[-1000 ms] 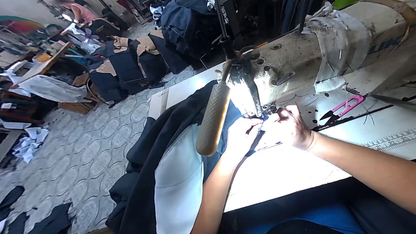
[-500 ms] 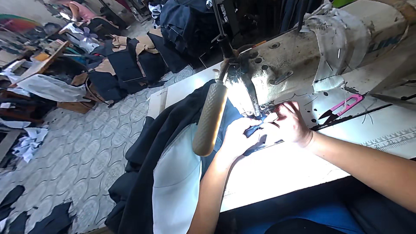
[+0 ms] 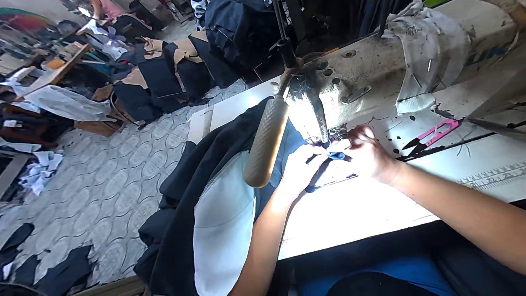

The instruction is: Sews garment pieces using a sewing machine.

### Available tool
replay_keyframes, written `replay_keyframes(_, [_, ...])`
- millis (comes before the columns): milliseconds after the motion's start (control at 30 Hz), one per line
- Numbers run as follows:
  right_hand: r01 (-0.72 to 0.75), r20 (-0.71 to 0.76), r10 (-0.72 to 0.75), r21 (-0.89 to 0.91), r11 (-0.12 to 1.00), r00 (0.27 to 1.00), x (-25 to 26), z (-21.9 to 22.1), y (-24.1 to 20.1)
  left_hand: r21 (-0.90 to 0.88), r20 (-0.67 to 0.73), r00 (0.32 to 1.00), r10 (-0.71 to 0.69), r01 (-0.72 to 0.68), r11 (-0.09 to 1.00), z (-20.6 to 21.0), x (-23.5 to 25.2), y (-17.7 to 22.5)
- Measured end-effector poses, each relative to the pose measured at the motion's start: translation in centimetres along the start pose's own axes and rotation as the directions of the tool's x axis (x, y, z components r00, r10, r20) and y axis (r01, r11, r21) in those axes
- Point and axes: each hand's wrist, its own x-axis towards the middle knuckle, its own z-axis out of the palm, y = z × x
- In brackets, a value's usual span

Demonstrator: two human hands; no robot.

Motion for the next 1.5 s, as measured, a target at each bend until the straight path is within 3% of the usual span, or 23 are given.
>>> replay_keyframes(67, [0.0, -0.028, 0.002, 0.057, 0.998, 1.0, 0.1, -0.1, -0.2, 0.051, 0.028, 0.999, -0.015, 0.013, 0.999, -0.2, -0.1, 1.4])
replay_keyframes(133, [0.026, -0.009, -0.025, 0.096, 0.995, 1.0, -0.3, -0.4, -0.3, 0.112, 0.064, 0.995, 0.076, -0.082, 0.99, -0.2, -0.4, 1.2])
replay_keyframes(200, [0.06, 0.133, -0.076, 0.122, 0.991, 0.988, -1.0, -1.1, -0.5, 0.234, 0.174, 0.967, 0.188, -0.226, 0.946, -0.1, -1.1, 0.7])
replay_keyframes(233, [0.043, 0.257, -0.081, 0.151, 0.988, 0.963, -1.4, -1.6, -0.6, 0.328, 0.259, 0.951, 0.167, -0.25, 0.911, 0.0, -1.6, 1.7])
replay_keyframes(300, [-0.089, 0.483, -0.017, 0.196, 0.977, 0.876, -1.5, -3.0, -0.7, 0.452, 0.383, 0.915, 0.124, -0.303, 0.839, 0.3, -2.4, 2.4])
replay_keyframes(367, [-0.226, 0.537, 0.072, 0.226, 0.948, 0.84, -1.9, -3.6, -0.4, 0.481, 0.371, 0.904, 0.213, -0.383, 0.789, 0.7, -3.5, 1.1])
replay_keyframes(500, [-0.373, 0.536, 0.201, 0.234, 0.898, 0.82, -2.5, -3.4, -0.3, 0.476, 0.315, 0.93, 0.188, -0.326, 0.817, 0.9, -5.0, 0.6])
replay_keyframes(667, [-0.373, 0.518, 0.217, 0.217, 0.902, 0.827, -2.3, -3.4, -0.5, 0.412, 0.211, 0.951, 0.228, -0.298, 0.861, 1.2, -5.1, -0.2])
replay_keyframes(833, [-0.268, 0.472, 0.129, 0.239, 0.933, 0.872, -2.6, -3.0, -0.3, 0.417, 0.208, 0.949, 0.237, -0.306, 0.856, 1.2, -5.3, -0.3])
replay_keyframes(1033, [-0.203, 0.476, 0.09, 0.19, 0.961, 0.875, -2.7, -2.9, -0.4, 0.453, 0.25, 0.938, 0.239, -0.331, 0.828, 1.1, -5.2, -0.4])
replay_keyframes(1233, [0.034, 0.409, -0.077, 0.112, 0.993, 0.909, -3.3, -2.4, -0.1, 0.488, 0.248, 0.928, 0.279, -0.368, 0.791, 0.9, -4.9, -0.2])
replay_keyframes(1500, [-0.005, 0.507, -0.047, 0.1, 0.995, 0.861, -2.7, -3.0, -1.0, 0.573, 0.274, 0.948, 0.163, -0.298, 0.764, 0.2, -5.0, 1.1])
